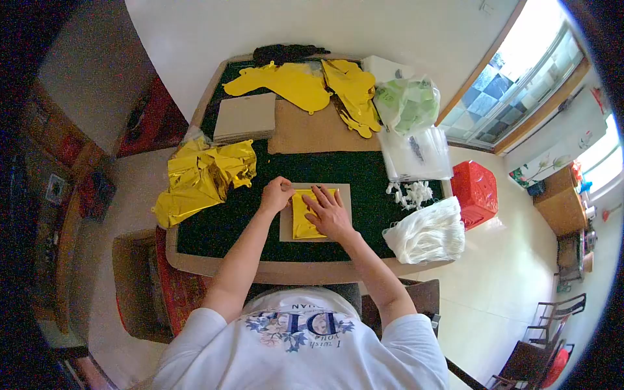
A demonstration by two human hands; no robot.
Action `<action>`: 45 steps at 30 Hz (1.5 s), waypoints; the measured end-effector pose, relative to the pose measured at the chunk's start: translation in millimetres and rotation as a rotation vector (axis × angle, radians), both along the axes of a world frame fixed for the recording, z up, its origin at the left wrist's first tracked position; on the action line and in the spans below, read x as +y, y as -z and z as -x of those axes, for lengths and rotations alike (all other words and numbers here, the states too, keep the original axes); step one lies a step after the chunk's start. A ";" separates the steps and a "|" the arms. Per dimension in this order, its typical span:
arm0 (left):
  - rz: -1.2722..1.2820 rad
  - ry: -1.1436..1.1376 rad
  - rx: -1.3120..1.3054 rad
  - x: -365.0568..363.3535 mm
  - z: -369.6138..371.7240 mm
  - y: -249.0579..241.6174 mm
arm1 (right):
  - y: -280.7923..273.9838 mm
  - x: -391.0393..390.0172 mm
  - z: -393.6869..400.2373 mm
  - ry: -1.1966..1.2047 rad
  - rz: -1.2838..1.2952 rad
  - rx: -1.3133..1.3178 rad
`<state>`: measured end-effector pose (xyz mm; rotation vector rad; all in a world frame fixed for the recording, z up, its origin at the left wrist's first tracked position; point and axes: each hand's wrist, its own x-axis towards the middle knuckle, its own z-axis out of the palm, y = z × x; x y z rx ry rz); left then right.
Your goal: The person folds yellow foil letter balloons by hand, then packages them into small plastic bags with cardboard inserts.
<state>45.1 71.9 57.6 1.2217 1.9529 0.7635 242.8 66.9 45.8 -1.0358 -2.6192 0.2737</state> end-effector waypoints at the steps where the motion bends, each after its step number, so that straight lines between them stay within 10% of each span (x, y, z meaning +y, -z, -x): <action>1: 0.043 -0.010 -0.069 2.8 1.1 4.3 | -0.6 0.4 0.0 0.001 -0.002 0.002; 11: 0.165 -0.025 -0.177 2.2 0.0 1.1 | 0.7 1.5 -1.2 -0.004 -0.017 -0.062; 19: -0.575 0.391 0.681 -45.9 -32.0 24.8 | 7.0 3.5 -2.1 -0.003 -0.010 -0.072; 30: -0.374 0.453 0.646 -61.4 -29.5 36.2 | 4.4 6.1 -4.9 0.001 -0.006 -0.010; 34: -0.351 0.468 0.653 -61.3 -29.3 34.0 | -10.8 35.6 -36.9 0.310 0.002 0.618; 39: -0.350 0.482 0.626 -61.6 -29.0 30.1 | -24.9 70.4 -129.5 0.744 -0.164 0.483; 45: -0.341 0.474 0.649 -61.5 -28.3 33.4 | -14.4 71.6 -152.7 0.686 -0.302 0.204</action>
